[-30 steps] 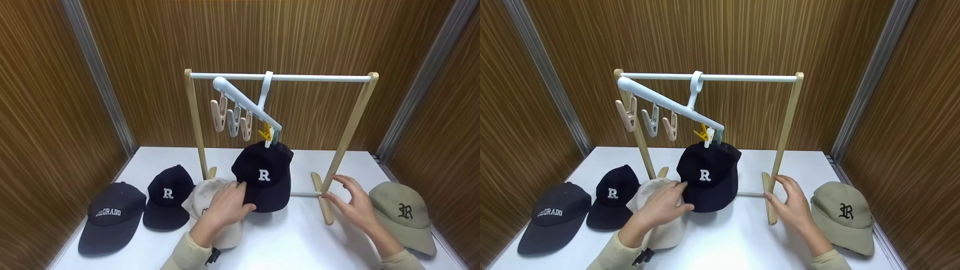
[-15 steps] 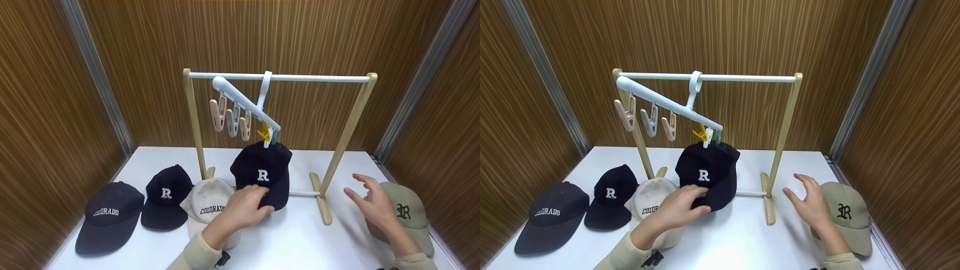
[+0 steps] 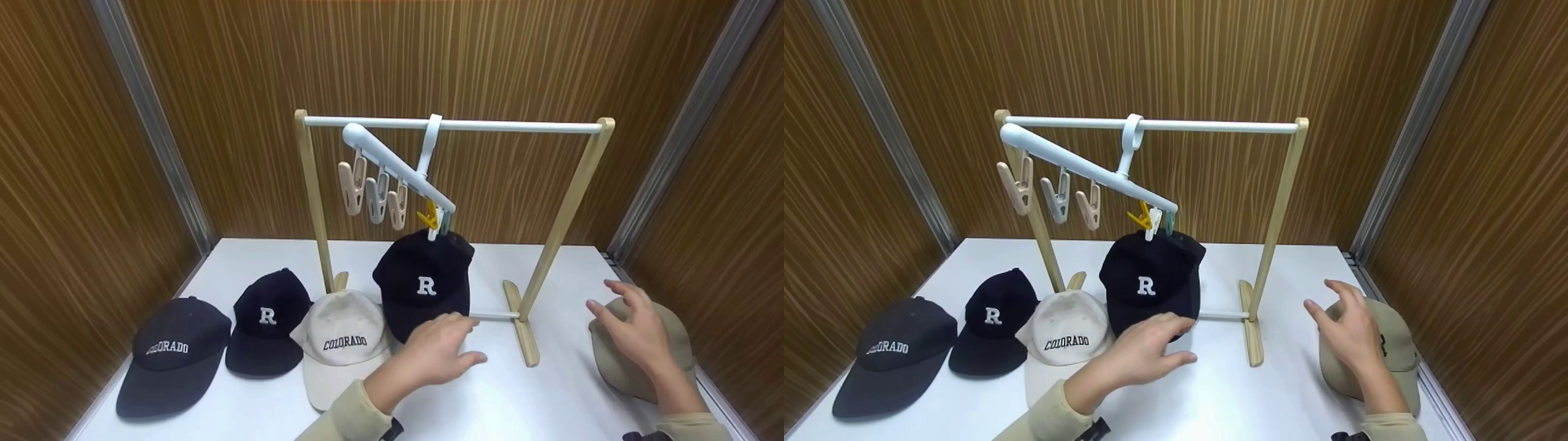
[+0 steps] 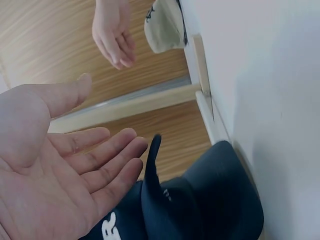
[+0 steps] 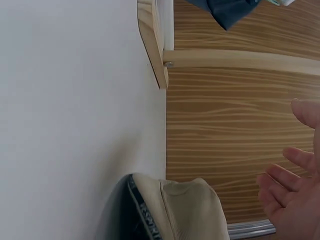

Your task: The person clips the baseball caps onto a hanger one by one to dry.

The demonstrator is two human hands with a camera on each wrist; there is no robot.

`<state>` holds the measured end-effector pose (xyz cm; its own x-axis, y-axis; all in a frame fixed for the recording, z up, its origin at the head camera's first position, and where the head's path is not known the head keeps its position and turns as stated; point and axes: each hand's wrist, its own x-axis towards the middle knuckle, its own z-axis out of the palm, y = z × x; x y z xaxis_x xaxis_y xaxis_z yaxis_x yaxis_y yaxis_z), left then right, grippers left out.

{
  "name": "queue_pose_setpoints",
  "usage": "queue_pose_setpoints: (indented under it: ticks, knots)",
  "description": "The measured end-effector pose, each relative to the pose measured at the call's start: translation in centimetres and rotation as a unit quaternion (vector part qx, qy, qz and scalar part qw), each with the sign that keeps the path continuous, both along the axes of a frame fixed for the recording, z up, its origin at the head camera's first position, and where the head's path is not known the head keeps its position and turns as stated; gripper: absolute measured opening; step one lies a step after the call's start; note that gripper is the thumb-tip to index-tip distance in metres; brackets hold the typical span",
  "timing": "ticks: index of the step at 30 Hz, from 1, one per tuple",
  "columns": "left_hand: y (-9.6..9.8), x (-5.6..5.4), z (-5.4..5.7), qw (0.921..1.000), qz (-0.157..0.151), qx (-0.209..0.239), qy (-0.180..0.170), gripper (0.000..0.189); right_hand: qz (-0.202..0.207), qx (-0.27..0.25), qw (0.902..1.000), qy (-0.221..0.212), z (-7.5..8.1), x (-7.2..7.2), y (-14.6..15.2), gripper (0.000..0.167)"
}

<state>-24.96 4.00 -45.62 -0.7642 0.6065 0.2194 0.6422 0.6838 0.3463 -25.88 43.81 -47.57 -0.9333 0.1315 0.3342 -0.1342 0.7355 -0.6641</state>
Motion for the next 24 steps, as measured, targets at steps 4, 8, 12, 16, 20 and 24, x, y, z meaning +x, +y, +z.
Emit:
queue_pose_setpoints:
  ticks: [4,8,12,16,20,24]
  knots:
    - [0.8,0.3,-0.4,1.0,-0.003,-0.006,-0.004,0.06,-0.002,-0.005,1.0,-0.005,-0.1,-0.1,0.7,0.073]
    - [1.6,0.5,-0.9,0.9996,-0.011,0.001,-0.025,0.061,-0.005,-0.003,1.0,-0.008,-0.3,-0.2,1.4,0.073]
    - [2.3,0.6,-1.2,0.9988,-0.016,-0.003,-0.045,0.062,-0.018,0.009,0.9995,-0.025,-0.4,-0.2,2.2,0.076]
    - [2.9,0.5,-1.3,0.9982,-0.018,-0.002,-0.058,0.063,-0.039,0.029,0.9976,-0.048,-0.5,-0.2,3.0,0.078]
    - [3.6,0.6,-1.2,0.9967,-0.026,0.007,-0.076,0.064,-0.048,0.035,0.9965,-0.058,-0.6,-0.2,3.8,0.08]
    - [4.3,0.6,-1.3,0.9952,-0.032,0.014,-0.091,0.066,-0.051,0.038,0.9963,-0.058,-0.8,-0.3,4.6,0.08]
